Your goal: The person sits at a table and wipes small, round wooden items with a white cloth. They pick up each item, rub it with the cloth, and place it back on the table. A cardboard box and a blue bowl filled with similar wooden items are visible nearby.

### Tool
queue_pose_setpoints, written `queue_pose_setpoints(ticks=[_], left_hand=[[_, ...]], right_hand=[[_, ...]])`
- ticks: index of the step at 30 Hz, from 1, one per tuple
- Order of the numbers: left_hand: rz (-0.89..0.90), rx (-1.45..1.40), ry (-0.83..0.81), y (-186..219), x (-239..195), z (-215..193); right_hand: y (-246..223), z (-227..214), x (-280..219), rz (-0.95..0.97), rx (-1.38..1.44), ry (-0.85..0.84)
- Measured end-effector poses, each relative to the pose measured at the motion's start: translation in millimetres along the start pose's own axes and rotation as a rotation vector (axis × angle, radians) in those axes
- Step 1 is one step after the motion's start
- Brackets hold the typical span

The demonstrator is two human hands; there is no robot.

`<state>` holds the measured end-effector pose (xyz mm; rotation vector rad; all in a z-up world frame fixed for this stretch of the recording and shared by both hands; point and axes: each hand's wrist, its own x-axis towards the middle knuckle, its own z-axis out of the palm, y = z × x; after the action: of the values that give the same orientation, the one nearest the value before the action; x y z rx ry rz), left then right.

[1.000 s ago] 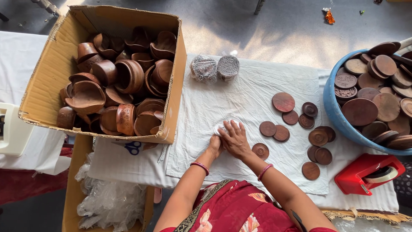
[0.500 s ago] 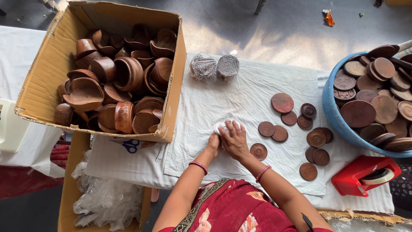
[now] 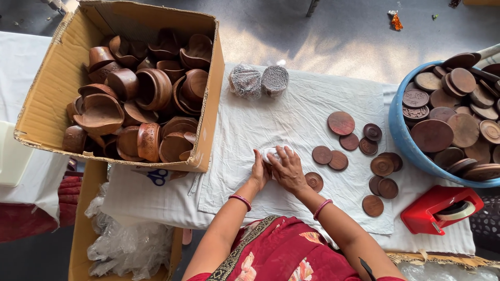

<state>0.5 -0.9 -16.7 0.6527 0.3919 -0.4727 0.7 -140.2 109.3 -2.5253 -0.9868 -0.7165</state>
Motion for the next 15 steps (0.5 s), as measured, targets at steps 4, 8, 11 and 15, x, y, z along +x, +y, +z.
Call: queue_pose_setpoints(ticks=[4,8,11,15], left_hand=[[-0.029,0.087,0.102,8,-10,11],[-0.039,0.097,0.109,26,-27,34],[-0.036,0.063,0.078,24,-27,30],[-0.008,0.061,0.053,16,-17,22]], right_hand=[[1,20,27,-0.067,-0.014,-0.146],[23,60,26,0.421,0.219,-0.423],[27,47,10,0.556,0.351,-0.336],[28,17,-21,0.101,0.238,-0.122]])
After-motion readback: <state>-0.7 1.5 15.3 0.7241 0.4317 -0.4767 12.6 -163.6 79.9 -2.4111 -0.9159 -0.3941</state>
